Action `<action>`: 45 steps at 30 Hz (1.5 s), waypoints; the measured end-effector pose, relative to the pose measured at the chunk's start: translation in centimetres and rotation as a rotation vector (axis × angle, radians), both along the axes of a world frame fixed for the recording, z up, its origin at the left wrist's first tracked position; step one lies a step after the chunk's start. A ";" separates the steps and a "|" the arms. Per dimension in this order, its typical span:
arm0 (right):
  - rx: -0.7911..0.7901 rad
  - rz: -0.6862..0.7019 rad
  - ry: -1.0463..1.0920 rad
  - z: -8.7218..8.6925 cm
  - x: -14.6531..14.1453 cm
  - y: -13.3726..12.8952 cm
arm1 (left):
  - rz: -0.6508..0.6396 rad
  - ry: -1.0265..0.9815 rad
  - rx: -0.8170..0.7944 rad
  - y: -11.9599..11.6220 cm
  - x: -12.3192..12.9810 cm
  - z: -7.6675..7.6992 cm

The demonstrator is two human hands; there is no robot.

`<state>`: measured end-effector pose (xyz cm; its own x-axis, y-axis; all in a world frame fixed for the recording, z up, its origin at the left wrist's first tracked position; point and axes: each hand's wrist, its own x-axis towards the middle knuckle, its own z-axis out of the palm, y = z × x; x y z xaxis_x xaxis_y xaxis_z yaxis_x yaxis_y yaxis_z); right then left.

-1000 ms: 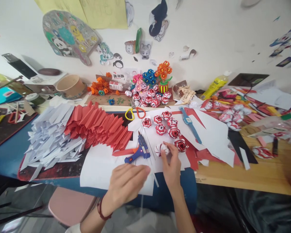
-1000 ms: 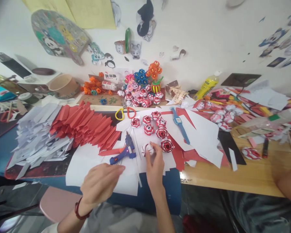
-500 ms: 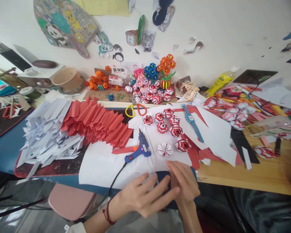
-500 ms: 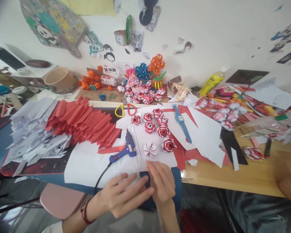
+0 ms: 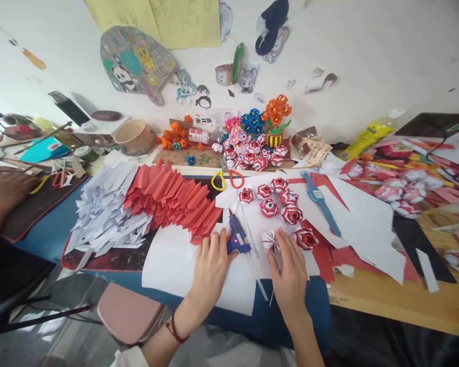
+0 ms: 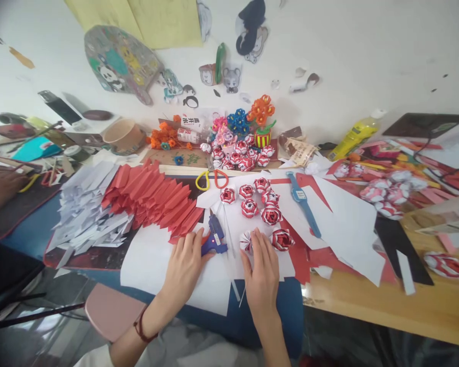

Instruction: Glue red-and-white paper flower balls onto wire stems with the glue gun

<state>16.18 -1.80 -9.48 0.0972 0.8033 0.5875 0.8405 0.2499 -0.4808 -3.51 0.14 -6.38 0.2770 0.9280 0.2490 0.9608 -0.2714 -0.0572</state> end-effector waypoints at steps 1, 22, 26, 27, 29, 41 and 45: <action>0.000 -0.007 0.002 -0.1 0.0 0.1 | -0.009 0.007 -0.001 -0.1 0.0 -0.2; 0.059 0.098 0.225 0.6 -3.5 2.5 | -0.032 -1.185 -0.696 -1.4 -3.7 5.5; 0.026 0.112 0.261 0.4 -2.8 2.3 | 0.058 -1.115 -0.753 -1.7 -3.9 6.2; 0.015 0.122 0.264 0.3 -2.6 2.2 | 0.090 -1.095 -0.740 -1.8 -4.1 6.3; -0.020 0.145 0.272 0.2 -2.2 2.1 | 0.154 -1.068 -0.700 -2.1 -4.5 6.1; -0.032 0.134 0.261 0.1 -2.1 2.0 | 0.231 -1.224 -0.761 -2.1 -5.3 5.1; -0.031 0.134 0.257 0.1 -2.1 2.0 | 0.199 -1.190 -0.736 -1.9 -5.1 5.3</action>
